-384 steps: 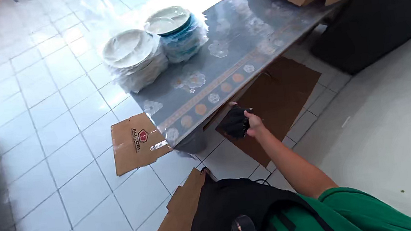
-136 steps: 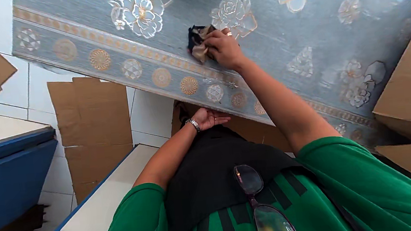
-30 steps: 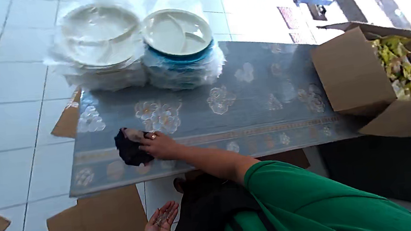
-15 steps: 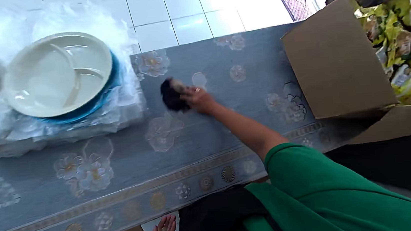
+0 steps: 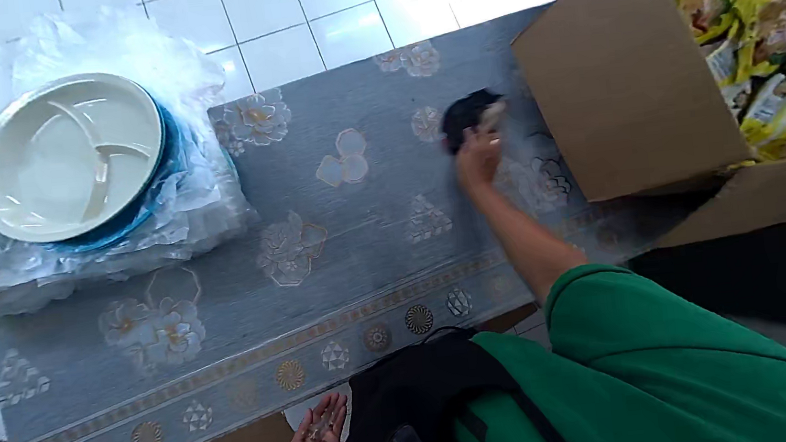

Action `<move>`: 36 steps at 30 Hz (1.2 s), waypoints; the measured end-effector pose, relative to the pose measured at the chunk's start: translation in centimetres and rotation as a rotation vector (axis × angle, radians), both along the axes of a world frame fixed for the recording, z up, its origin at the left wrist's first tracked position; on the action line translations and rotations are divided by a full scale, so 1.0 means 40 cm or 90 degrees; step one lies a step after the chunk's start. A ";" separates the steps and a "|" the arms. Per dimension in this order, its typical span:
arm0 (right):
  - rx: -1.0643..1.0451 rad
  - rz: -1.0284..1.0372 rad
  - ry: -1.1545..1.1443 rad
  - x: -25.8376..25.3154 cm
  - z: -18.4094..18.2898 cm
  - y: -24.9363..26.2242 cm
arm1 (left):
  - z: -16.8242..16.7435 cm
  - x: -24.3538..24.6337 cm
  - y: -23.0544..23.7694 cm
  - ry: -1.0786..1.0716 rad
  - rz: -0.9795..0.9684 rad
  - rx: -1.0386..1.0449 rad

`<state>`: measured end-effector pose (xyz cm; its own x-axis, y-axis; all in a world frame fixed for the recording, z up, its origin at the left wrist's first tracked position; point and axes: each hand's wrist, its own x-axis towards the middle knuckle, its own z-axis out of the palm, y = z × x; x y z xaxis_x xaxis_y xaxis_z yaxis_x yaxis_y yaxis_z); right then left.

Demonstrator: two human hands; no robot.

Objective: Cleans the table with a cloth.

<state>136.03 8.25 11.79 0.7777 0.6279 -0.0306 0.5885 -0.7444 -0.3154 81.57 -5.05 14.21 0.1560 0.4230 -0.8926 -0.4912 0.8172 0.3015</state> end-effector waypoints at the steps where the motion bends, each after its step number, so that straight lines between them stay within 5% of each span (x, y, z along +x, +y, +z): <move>1: 0.020 0.082 -0.010 -0.121 -0.017 -0.003 | -0.005 -0.009 0.002 -0.005 -0.013 0.006; 6: 0.175 0.658 0.099 -0.706 -0.079 -0.111 | -0.014 -0.079 0.015 0.001 -0.094 0.038; 9: 0.150 0.788 0.198 -0.754 -0.034 -0.183 | -0.017 -0.154 0.012 -0.016 -0.102 0.062; 14: 0.095 0.309 -0.039 -0.438 -0.037 -0.435 | -0.047 -0.355 -0.045 -0.027 -0.030 0.111; 17: -0.044 -0.082 0.046 -0.257 0.017 -0.615 | -0.032 -0.456 -0.122 -0.009 0.009 0.106; 19: -0.082 -0.287 0.099 -0.241 0.044 -0.647 | -0.016 -0.505 -0.168 0.015 0.026 0.085; 21: -0.108 -0.349 0.107 -0.329 0.058 -0.599 | -0.012 -0.547 -0.208 0.030 0.057 0.075; 32: -0.009 0.509 0.302 -1.374 0.018 -0.099 | -0.057 -0.622 -0.431 -0.033 0.261 0.095; 36: 0.061 0.734 0.530 -1.643 0.043 0.106 | -0.045 -0.588 -0.476 -0.025 0.321 0.087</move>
